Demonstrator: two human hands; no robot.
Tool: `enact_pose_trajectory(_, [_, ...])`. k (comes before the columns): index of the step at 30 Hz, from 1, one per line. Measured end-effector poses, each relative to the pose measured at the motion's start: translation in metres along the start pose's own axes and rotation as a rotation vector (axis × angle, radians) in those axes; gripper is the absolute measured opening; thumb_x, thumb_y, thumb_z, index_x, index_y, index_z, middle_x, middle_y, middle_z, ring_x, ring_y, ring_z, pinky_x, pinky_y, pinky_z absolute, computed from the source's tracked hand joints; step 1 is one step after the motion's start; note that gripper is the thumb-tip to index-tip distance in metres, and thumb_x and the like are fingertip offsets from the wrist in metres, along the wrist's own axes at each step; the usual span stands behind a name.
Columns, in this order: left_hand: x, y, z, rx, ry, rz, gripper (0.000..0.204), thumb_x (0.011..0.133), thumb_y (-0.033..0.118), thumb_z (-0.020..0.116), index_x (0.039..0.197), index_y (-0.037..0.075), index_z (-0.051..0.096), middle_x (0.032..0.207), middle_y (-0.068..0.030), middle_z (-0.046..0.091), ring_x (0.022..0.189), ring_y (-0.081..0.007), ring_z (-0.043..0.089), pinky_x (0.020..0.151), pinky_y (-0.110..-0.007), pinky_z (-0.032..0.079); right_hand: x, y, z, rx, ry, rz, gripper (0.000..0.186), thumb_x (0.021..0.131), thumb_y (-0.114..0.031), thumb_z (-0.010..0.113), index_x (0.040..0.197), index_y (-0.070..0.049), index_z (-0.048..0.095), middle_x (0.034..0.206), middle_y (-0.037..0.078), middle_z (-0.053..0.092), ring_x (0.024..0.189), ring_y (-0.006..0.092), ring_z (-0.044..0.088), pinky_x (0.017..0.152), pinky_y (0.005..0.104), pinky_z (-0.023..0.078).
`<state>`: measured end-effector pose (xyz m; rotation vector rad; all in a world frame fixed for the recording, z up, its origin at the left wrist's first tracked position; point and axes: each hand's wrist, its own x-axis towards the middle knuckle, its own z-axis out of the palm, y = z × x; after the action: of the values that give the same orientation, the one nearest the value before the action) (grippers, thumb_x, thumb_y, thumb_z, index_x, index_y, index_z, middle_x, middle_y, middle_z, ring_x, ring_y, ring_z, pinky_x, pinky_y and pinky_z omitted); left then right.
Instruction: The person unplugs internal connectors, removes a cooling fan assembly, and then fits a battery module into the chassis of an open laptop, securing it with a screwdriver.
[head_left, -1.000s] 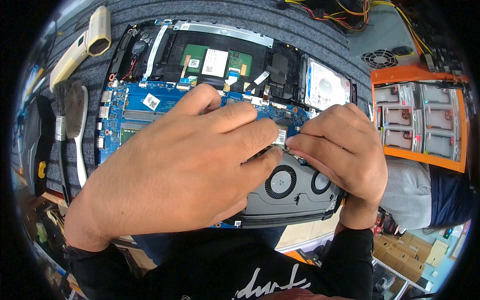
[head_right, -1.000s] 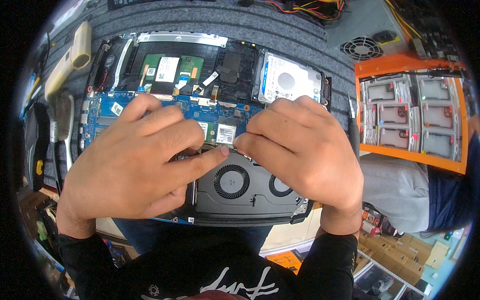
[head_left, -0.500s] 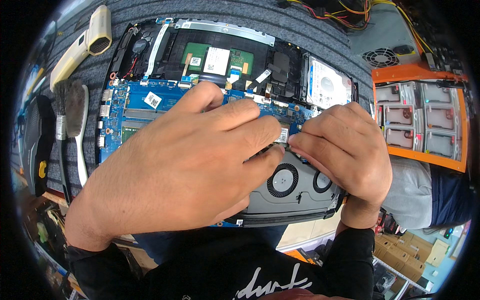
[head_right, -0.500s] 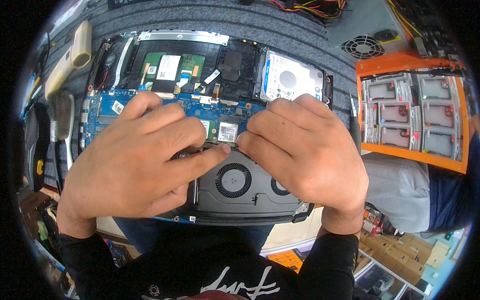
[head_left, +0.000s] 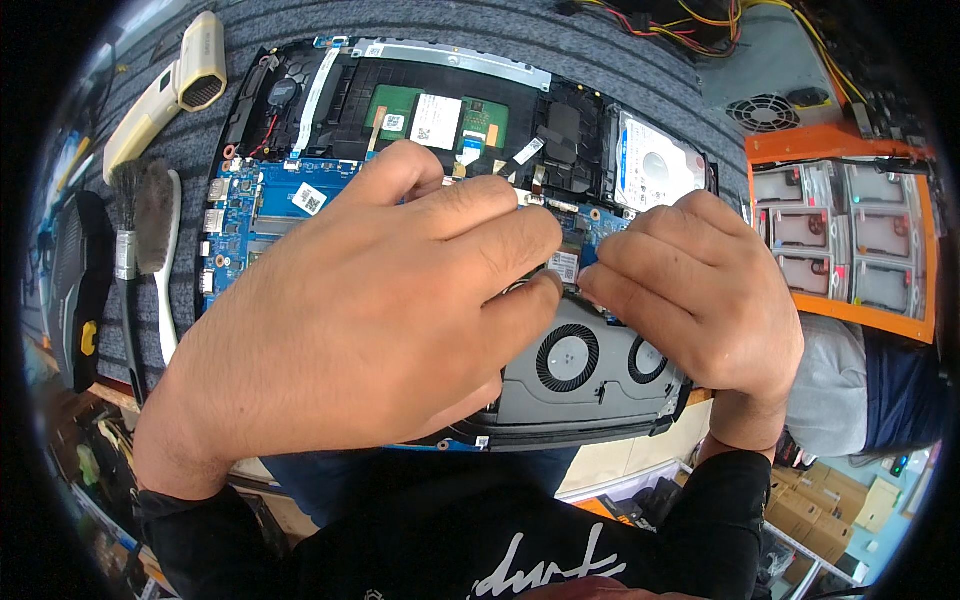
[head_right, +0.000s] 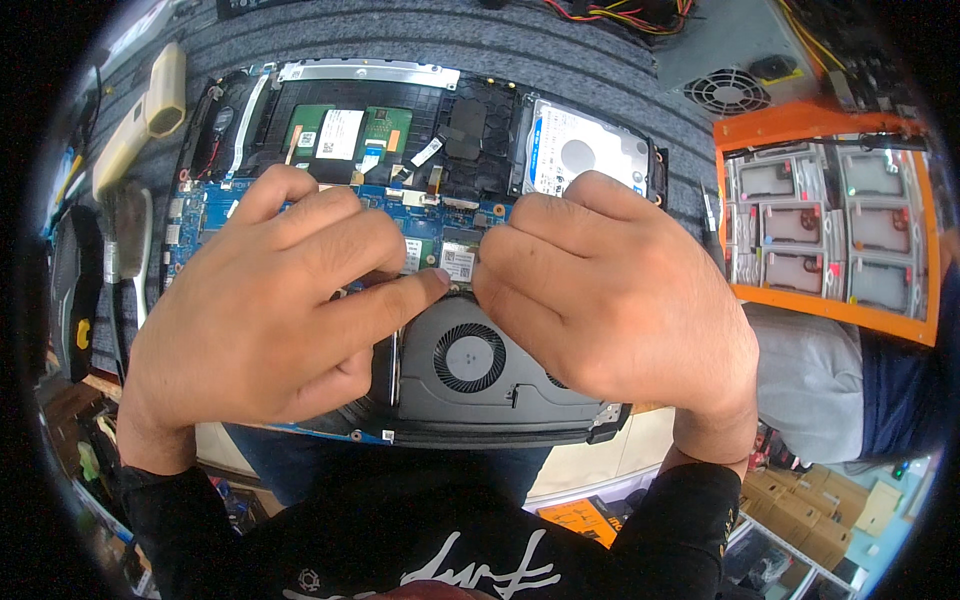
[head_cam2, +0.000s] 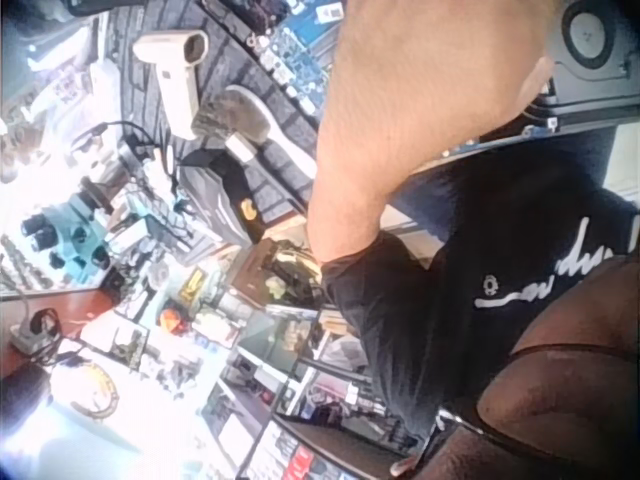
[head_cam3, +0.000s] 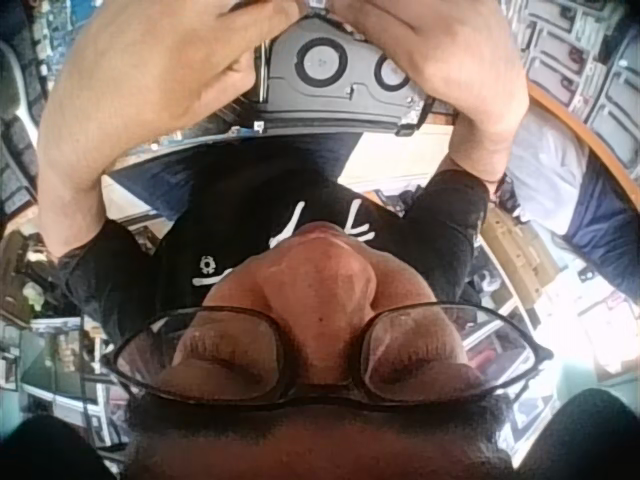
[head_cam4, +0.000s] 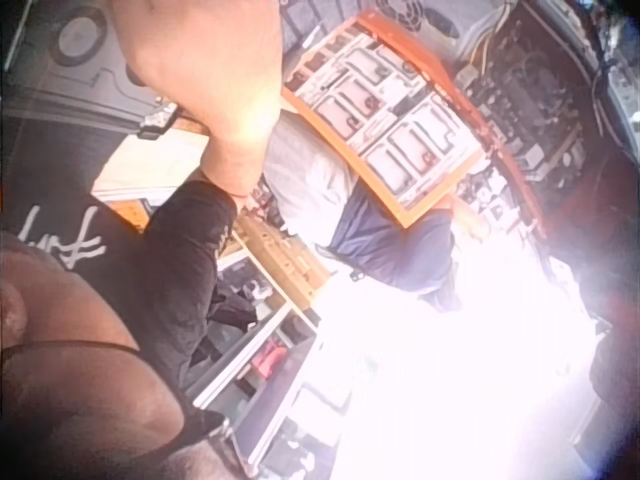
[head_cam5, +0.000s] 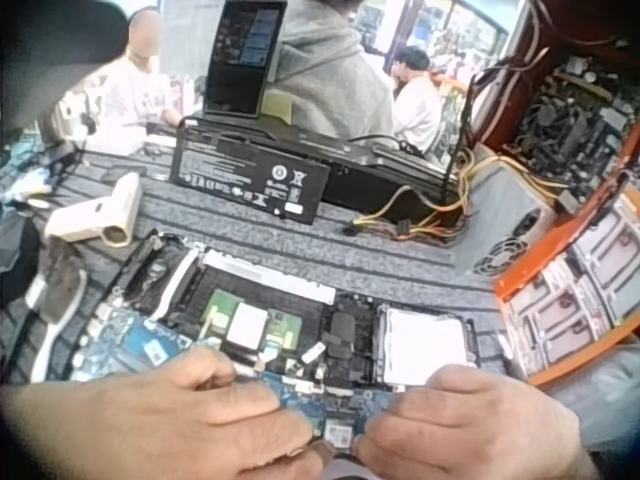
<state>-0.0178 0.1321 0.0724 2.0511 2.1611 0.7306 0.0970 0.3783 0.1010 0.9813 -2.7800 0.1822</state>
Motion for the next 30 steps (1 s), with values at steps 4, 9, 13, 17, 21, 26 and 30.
enact_pose_trajectory(4, [-0.001, 0.001, 0.001, -0.005, 0.015, 0.009, 0.042, 0.074, 0.012, 0.075, 0.116, 0.009, 0.079, 0.100, -0.0037, 0.062, 0.096, -0.0225, 0.062, 0.090, -0.042, 0.041, -0.001, -0.002, -0.001, 0.001, -0.007, 0.001, 0.034, 0.060, -0.012, 0.078, 0.092, -0.001, 0.078, 0.095, 0.007, 0.071, 0.081, 0.0232, 0.070, 0.065, 0.0353, 0.049])
enact_pose_trajectory(9, [0.000, -0.001, 0.003, 0.013, 0.010, 0.028, 0.043, 0.075, 0.013, 0.076, 0.117, 0.008, 0.079, 0.100, -0.0036, 0.062, 0.096, -0.0220, 0.062, 0.090, -0.042, 0.041, 0.000, -0.001, 0.001, 0.019, -0.003, 0.009, 0.034, 0.059, -0.011, 0.079, 0.092, -0.001, 0.078, 0.095, 0.007, 0.071, 0.082, 0.0233, 0.071, 0.065, 0.0355, 0.049])
enact_pose_trajectory(13, [-0.002, 0.000, 0.002, 0.029, -0.006, 0.022, 0.044, 0.075, 0.014, 0.076, 0.118, 0.008, 0.079, 0.100, -0.0038, 0.062, 0.095, -0.0217, 0.061, 0.090, -0.042, 0.040, 0.000, -0.001, 0.003, 0.012, 0.014, 0.011, 0.034, 0.060, -0.013, 0.079, 0.092, -0.001, 0.078, 0.094, 0.007, 0.071, 0.081, 0.0233, 0.070, 0.065, 0.0359, 0.049])
enact_pose_trajectory(17, [-0.001, 0.000, -0.002, 0.021, -0.048, 0.008, 0.045, 0.076, 0.016, 0.077, 0.121, 0.010, 0.079, 0.101, -0.0028, 0.060, 0.096, -0.0212, 0.059, 0.092, -0.042, 0.040, -0.005, 0.002, -0.001, 0.059, 0.036, 0.074, 0.030, 0.066, -0.016, 0.079, 0.093, -0.002, 0.079, 0.091, 0.006, 0.070, 0.081, 0.0231, 0.070, 0.065, 0.0364, 0.049])
enact_pose_trajectory(21, [-0.001, 0.003, -0.005, 0.033, -0.088, 0.010, 0.047, 0.077, 0.018, 0.078, 0.123, 0.013, 0.079, 0.101, -0.0022, 0.059, 0.095, -0.0207, 0.058, 0.094, -0.042, 0.040, -0.017, 0.000, 0.004, 0.129, 0.095, 0.089, 0.029, 0.073, -0.023, 0.078, 0.095, -0.005, 0.081, 0.087, 0.005, 0.068, 0.077, 0.0237, 0.066, 0.064, 0.0369, 0.049])
enact_pose_trajectory(26, [0.000, 0.004, -0.003, 0.012, -0.114, -0.007, 0.049, 0.076, 0.016, 0.076, 0.125, 0.012, 0.078, 0.100, -0.0022, 0.058, 0.094, -0.0205, 0.057, 0.095, -0.042, 0.040, -0.019, 0.003, 0.006, 0.164, 0.101, 0.085, 0.032, 0.072, -0.025, 0.079, 0.097, -0.006, 0.082, 0.086, 0.005, 0.066, 0.074, 0.0241, 0.063, 0.062, 0.0372, 0.047])
enact_pose_trajectory(30, [0.001, 0.003, -0.003, -0.063, -0.094, -0.009, 0.052, 0.071, 0.011, 0.072, 0.123, 0.011, 0.078, 0.098, -0.0028, 0.058, 0.091, -0.0213, 0.057, 0.090, -0.041, 0.041, -0.020, 0.003, 0.008, 0.180, 0.106, 0.109, 0.034, 0.070, -0.025, 0.080, 0.098, -0.006, 0.082, 0.090, 0.005, 0.066, 0.075, 0.0245, 0.063, 0.062, 0.0369, 0.047])
